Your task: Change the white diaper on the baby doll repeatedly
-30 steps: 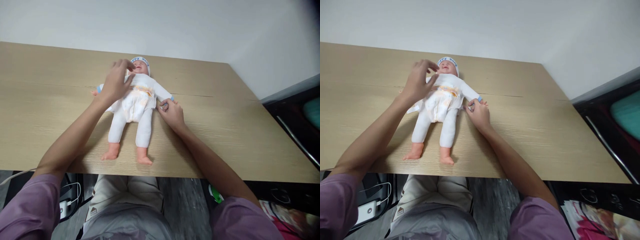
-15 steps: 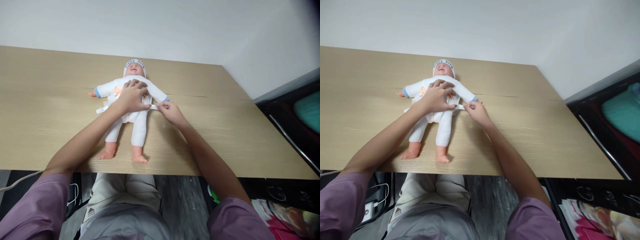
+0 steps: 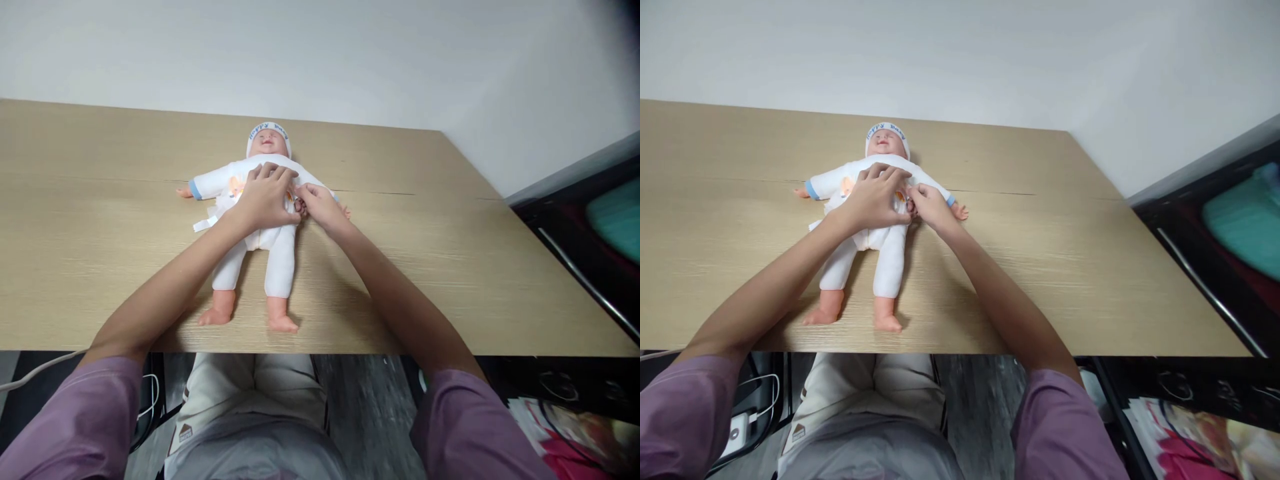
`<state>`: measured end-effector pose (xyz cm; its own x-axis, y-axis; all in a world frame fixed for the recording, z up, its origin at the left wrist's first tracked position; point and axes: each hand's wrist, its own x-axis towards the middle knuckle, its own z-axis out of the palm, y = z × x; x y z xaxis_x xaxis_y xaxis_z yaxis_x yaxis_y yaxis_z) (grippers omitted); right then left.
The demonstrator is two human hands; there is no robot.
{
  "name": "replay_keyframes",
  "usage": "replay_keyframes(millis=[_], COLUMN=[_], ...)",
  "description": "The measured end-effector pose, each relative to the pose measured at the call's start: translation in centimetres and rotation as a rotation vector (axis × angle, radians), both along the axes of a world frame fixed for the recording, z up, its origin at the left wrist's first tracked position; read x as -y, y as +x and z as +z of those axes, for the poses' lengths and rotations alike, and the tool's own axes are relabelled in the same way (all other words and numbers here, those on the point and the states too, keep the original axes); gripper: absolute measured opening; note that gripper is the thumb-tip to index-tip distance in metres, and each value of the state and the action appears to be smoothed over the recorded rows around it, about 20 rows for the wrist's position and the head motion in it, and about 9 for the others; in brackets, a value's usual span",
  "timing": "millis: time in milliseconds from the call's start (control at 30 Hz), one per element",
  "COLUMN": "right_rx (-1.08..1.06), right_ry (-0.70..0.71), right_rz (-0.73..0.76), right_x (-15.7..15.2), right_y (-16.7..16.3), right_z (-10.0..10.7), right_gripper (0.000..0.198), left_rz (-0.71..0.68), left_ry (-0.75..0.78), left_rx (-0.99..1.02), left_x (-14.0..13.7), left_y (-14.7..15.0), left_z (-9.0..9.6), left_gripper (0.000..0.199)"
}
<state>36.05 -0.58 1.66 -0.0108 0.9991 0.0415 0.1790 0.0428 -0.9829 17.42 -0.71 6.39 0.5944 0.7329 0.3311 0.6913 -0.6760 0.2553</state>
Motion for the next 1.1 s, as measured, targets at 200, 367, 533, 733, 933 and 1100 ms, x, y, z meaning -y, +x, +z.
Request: replay_keyframes(millis=[200, 367, 533, 733, 933, 1100], right_rx=[-0.01, 0.052, 0.283, 0.396, 0.54, 0.567], right_ry=[0.073, 0.272, 0.62, 0.703, 0.743, 0.752], right_rz=[0.0, -0.041, -0.01, 0.089, 0.109, 0.165], right_x=[-1.1, 0.4, 4.2, 5.1, 4.9, 5.3], right_y=[-0.8, 0.1, 0.9, 1.3, 1.3, 1.1], right_z=[-1.2, -2.2, -2.2, -2.7, -3.1, -3.0], right_gripper=[0.06, 0.06, 0.055, 0.063, 0.069, 0.07], left_rz=[0.001, 0.004, -0.023, -0.221, 0.059, 0.041], left_ry=[-0.038, -0.055, -0.079, -0.192, -0.24, -0.592], left_rx=[-0.008, 0.005, 0.028, 0.203, 0.39, 0.387], left_x=[-0.3, -0.4, -0.7, -2.0, -4.2, -5.5], left_y=[-0.1, -0.2, -0.4, -2.7, -9.3, -13.4], left_z=[0.0, -0.1, -0.4, 0.4, 0.1, -1.0], left_gripper=[0.088, 0.089, 0.09, 0.094, 0.051, 0.047])
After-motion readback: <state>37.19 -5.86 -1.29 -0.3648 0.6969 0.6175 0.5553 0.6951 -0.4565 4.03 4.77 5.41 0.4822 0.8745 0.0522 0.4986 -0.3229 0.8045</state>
